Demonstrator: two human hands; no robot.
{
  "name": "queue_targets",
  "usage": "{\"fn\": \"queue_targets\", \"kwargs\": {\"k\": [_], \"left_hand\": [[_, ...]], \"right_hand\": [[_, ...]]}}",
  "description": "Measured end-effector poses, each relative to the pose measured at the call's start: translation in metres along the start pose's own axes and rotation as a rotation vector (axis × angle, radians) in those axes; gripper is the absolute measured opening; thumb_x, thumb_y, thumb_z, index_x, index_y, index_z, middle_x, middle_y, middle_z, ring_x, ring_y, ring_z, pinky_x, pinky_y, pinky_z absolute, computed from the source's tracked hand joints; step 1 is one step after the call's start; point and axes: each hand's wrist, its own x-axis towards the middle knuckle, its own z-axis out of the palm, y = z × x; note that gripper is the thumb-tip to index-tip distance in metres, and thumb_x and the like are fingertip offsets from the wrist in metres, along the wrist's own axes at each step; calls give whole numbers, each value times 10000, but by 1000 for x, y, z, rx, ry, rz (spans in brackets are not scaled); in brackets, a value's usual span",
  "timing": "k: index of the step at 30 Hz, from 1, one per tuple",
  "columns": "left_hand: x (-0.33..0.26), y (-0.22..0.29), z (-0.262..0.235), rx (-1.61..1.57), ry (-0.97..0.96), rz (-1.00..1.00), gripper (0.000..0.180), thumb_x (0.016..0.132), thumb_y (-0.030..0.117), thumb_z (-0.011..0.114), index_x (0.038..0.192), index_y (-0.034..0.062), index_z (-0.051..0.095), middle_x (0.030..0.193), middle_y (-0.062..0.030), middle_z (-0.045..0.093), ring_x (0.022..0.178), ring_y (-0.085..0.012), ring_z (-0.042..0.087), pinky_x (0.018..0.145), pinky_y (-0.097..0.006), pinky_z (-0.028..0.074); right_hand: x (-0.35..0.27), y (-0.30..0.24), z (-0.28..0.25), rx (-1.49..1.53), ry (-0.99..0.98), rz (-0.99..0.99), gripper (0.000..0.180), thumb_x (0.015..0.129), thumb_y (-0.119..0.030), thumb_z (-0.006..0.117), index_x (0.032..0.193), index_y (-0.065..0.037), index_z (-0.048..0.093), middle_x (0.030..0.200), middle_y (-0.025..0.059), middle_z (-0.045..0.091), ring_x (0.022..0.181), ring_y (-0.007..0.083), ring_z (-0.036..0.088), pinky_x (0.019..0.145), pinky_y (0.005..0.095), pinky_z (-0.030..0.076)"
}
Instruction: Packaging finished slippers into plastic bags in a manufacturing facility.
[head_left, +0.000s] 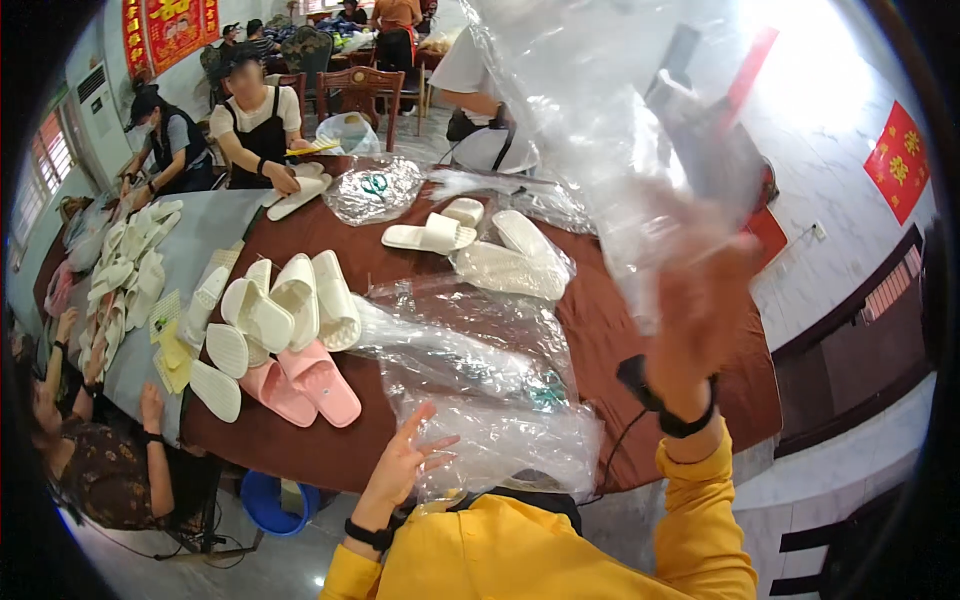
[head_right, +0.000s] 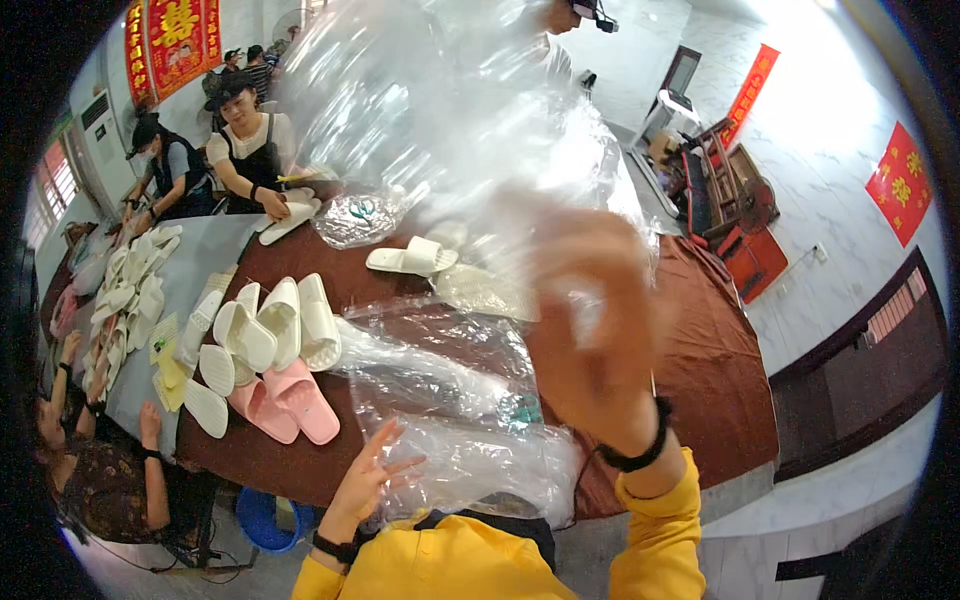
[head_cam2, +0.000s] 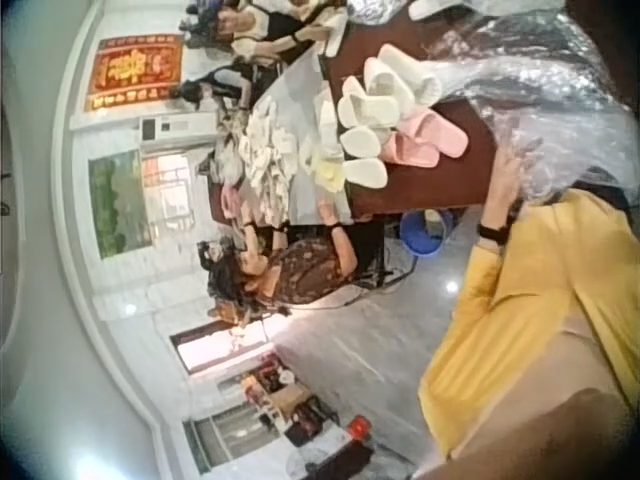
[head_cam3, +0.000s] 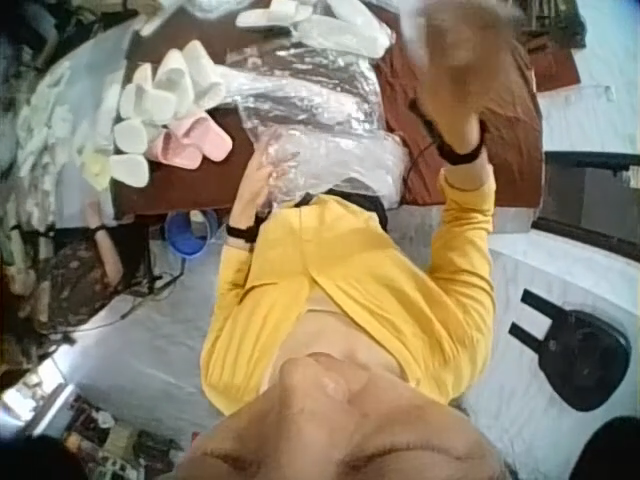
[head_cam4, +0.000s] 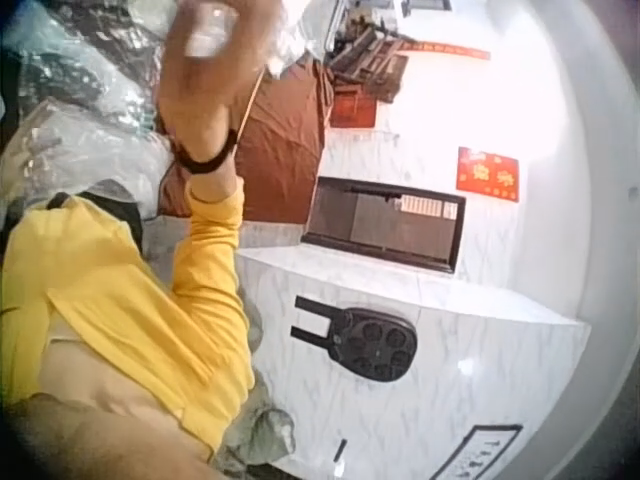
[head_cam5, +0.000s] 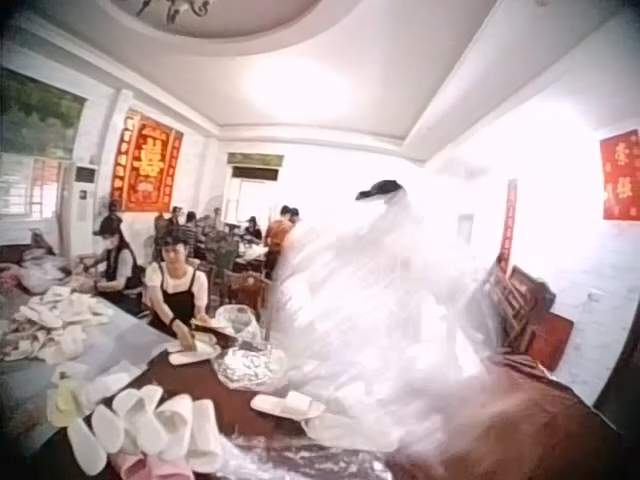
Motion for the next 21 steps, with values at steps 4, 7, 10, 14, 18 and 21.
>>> {"fn": "queue_targets", "kwargs": {"k": [4, 7, 10, 14, 18, 21], "left_hand": [[24, -31, -25, -235, -50, -115, 775, 770, -148, 380, 1505, 88, 306, 1529, -131, 315, 1261, -389, 508, 988, -528, 505], [27, -54, -47, -106, -130, 9, 514, 952, 179, 539, 1433, 70, 395, 1499, -160, 353, 1253, -437, 486, 998, -630, 453], [27, -10, -19, -390, -116, -45, 648, 965, 530, 467, 1395, 46, 443, 1444, -168, 436, 1225, -388, 521, 1011, -593, 449], [34, -25, -53, -502, -130, -227, 781, 978, 655, 272, 1344, 2, 494, 1297, -145, 587, 1194, -285, 560, 1013, -431, 457], [37, -30, -36, 187, 103, -123, 403, 965, 276, 575, 1246, -11, 551, 1128, -104, 630, 1032, -217, 608, 906, -369, 504], [42, -31, -30, -26, 279, -128, 280, 875, 58, 606, 1148, 0, 584, 989, -62, 627, 943, -205, 618, 847, -337, 513]], "right_hand": [[-84, -17, 42, -27, -589, 51, 162, 771, -50, 633, 931, -48, 608, 1167, 98, 649, 906, 241, 620, 755, 347, 516], [-192, -38, 55, 67, -947, 142, 207, 807, -106, 598, 1005, -45, 593, 1204, 85, 621, 959, 228, 590, 780, 355, 518], [-258, -52, 45, 147, -1107, 201, 249, 805, -113, 603, 1043, -44, 581, 1245, 91, 595, 988, 236, 580, 800, 353, 509], [-281, -60, 38, 161, -1276, 330, 320, 773, -115, 648, 1076, -47, 571, 1305, 95, 554, 1046, 251, 555, 867, 359, 479], [-282, -57, 37, 198, -1212, 291, 374, 748, -153, 700, 1080, -49, 562, 1315, 105, 541, 1091, 267, 529, 947, 389, 439], [-277, -64, 37, 153, -1167, 346, 473, 741, -202, 730, 1154, -47, 560, 1318, 109, 532, 1162, 277, 502, 1024, 433, 390]]}}
